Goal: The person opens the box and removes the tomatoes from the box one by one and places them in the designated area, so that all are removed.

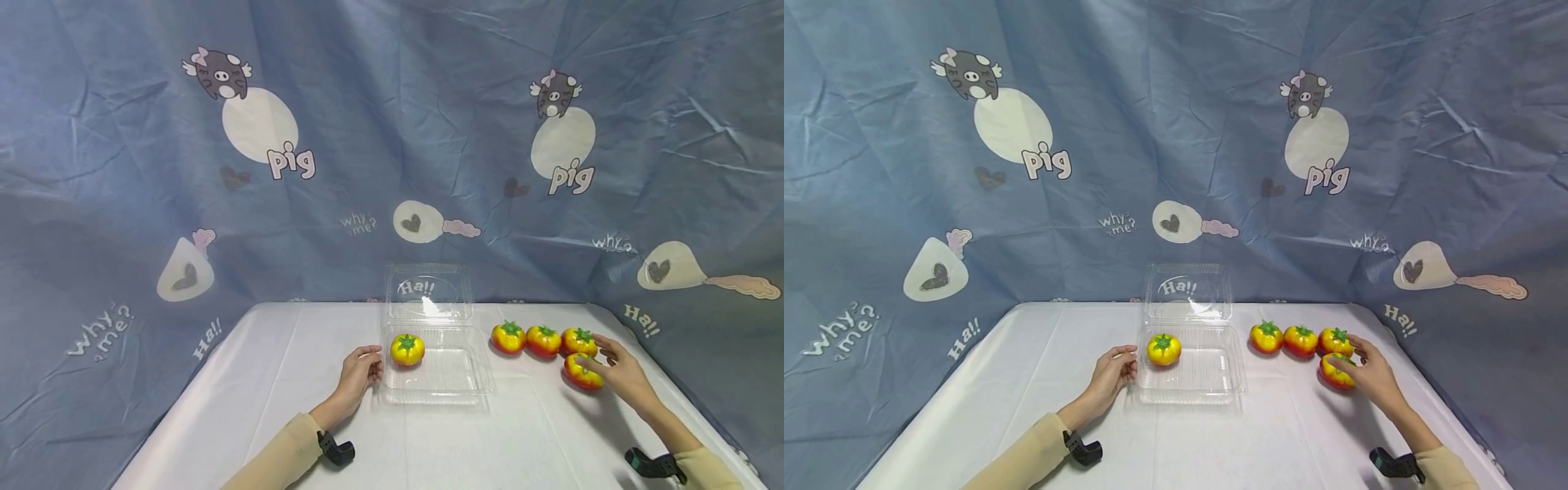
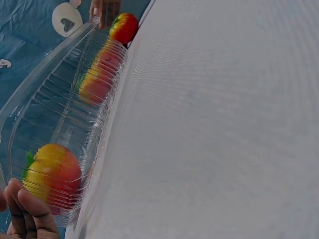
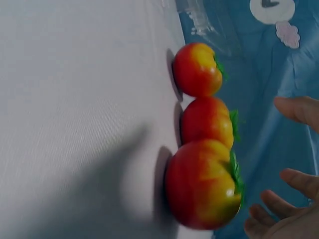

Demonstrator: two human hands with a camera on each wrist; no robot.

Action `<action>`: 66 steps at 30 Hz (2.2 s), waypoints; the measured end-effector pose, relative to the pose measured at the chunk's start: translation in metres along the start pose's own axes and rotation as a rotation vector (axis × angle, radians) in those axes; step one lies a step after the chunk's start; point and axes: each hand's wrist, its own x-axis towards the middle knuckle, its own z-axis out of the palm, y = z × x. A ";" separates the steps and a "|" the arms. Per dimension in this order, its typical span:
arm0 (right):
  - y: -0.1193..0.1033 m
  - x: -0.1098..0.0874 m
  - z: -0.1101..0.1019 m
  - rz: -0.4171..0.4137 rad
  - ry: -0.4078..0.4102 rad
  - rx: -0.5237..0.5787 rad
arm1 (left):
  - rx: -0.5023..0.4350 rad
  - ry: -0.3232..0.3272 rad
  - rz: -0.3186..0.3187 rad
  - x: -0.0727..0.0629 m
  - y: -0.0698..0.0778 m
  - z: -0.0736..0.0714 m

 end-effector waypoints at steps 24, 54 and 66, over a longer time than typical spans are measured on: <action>-0.065 0.004 0.035 -0.191 -0.076 0.085 | 0.009 -0.011 -0.008 -0.015 0.016 0.003; -0.131 0.024 0.121 -0.241 -0.228 0.248 | 0.021 -0.022 -0.017 -0.017 0.016 0.002; -0.143 0.032 0.145 -0.261 -0.232 0.304 | 0.006 -0.002 -0.004 -0.003 0.003 0.000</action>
